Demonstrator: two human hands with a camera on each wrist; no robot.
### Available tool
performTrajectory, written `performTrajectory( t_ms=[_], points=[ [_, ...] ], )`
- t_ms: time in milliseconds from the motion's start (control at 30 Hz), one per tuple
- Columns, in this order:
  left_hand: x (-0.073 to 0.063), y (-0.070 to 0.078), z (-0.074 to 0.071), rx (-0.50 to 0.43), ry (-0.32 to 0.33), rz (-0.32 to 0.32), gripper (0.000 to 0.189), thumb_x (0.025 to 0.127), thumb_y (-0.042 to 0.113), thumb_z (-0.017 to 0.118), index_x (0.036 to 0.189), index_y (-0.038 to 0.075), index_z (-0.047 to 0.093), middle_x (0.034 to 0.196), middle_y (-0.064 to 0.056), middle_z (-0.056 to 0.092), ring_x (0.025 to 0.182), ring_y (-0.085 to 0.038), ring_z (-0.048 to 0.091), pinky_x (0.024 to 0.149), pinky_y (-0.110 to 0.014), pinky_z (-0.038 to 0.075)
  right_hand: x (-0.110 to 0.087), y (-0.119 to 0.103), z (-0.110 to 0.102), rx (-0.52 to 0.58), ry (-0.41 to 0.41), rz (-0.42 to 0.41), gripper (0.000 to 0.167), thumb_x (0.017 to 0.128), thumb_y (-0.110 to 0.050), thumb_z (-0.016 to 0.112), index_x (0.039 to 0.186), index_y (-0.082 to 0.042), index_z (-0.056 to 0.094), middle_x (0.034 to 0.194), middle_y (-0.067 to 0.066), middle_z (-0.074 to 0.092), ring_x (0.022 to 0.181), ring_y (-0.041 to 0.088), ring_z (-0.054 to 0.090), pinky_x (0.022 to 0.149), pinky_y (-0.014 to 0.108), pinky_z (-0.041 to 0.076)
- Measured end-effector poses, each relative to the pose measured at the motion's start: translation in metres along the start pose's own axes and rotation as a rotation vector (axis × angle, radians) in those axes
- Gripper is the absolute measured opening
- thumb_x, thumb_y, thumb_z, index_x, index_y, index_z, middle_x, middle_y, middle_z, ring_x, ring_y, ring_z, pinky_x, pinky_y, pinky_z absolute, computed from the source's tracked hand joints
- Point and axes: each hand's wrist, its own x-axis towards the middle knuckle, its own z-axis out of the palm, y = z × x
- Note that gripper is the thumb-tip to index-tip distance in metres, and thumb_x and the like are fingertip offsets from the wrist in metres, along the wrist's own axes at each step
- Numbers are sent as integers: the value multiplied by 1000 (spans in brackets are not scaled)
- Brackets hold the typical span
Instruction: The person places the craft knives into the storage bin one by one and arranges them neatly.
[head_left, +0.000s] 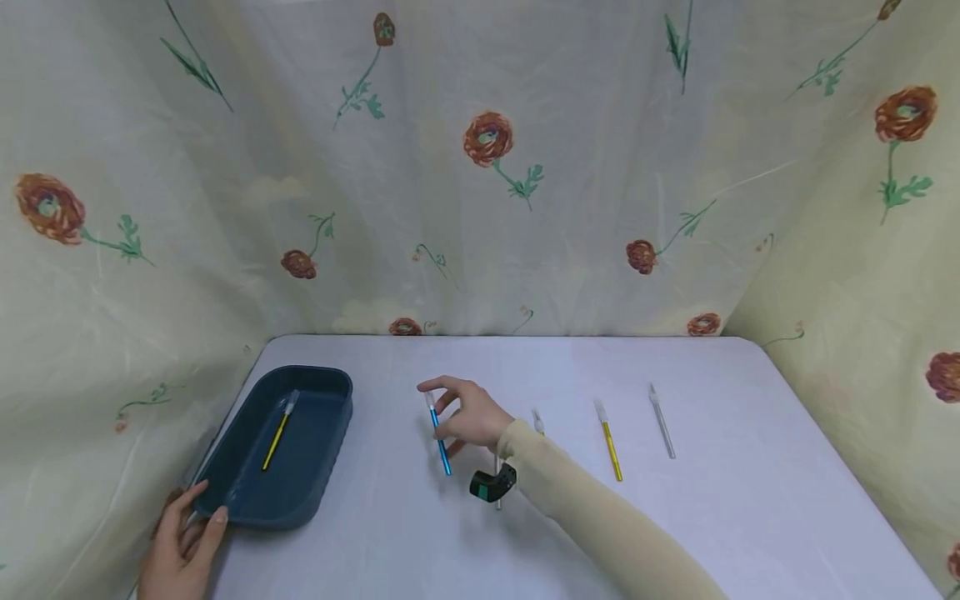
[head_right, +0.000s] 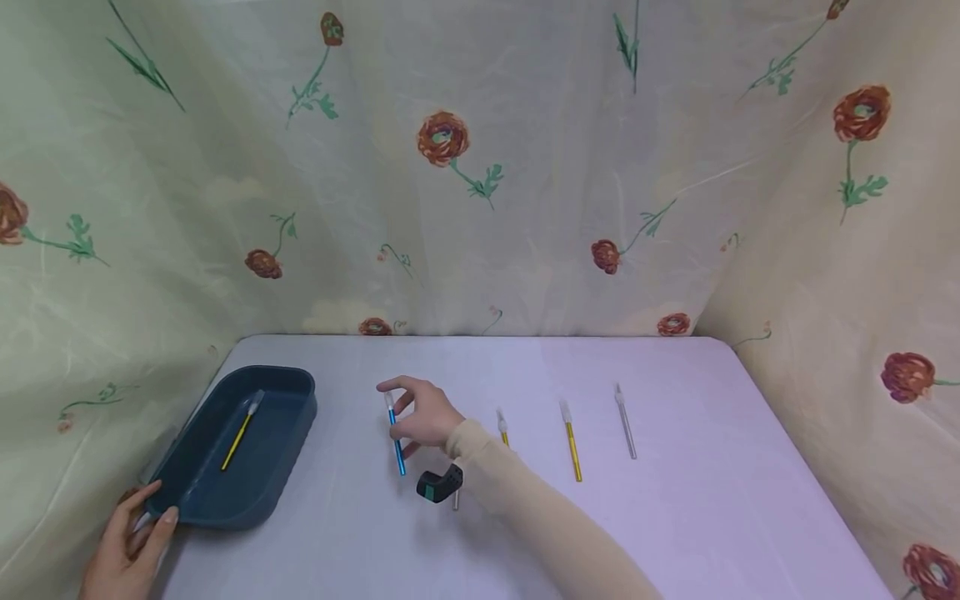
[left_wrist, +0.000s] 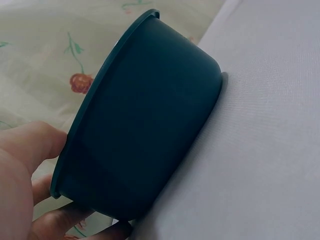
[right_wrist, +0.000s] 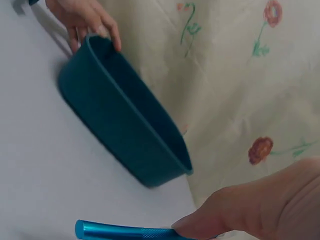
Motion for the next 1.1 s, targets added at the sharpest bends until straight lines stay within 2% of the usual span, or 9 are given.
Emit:
performTrajectory(
  t_ms=[67,100,200,300,400,633,700,1100],
  points=[
    [0,0,0,-8,1,3,65,115,34,56,168,3,34,178,-31,0,146,-59,44,97,-10,48,-3,-7,2,31,-19,-32,70,89,16,74,152,-11,63,117,18,57,79,28,68,66,48,71],
    [0,0,-1,-12,2,6,65,115,34,56,168,2,34,178,-31,1,146,-59,44,90,-2,44,-4,-11,3,47,-29,-46,70,89,17,74,152,-11,63,117,19,56,78,29,68,67,48,71],
    [0,1,-1,-15,5,10,64,115,32,57,168,2,35,177,-31,2,146,-58,44,78,6,35,-6,-21,8,85,-51,-80,70,90,16,73,154,-11,62,118,21,55,77,32,70,67,47,71],
    [0,0,-2,-19,1,15,64,116,32,57,168,2,34,177,-32,1,146,-59,44,77,6,35,-6,-29,12,110,-67,-109,69,92,14,74,155,-11,61,119,22,55,81,36,70,68,46,71],
    [-1,0,-2,-19,-2,14,65,116,32,56,168,1,34,177,-33,1,145,-59,44,79,6,37,-4,-35,18,126,-75,-141,68,93,13,75,155,-10,60,119,23,55,82,36,70,69,46,71],
    [-1,-1,-1,-25,18,12,63,115,30,57,167,2,36,177,-32,5,146,-58,45,78,6,35,1,-50,32,160,-95,-196,68,94,14,72,157,-10,58,116,18,56,77,22,69,69,46,71],
    [-1,0,-1,-25,17,12,63,115,31,57,167,2,36,177,-32,5,146,-58,45,78,6,35,3,-54,35,168,-96,-197,68,94,14,72,156,-11,59,114,16,56,77,23,69,69,46,71],
    [-1,1,0,-17,24,27,62,115,31,57,167,3,37,177,-31,5,146,-57,46,72,8,33,26,-62,55,199,-53,-185,65,92,15,73,151,-10,64,122,27,57,77,24,68,65,44,70]
  ],
)
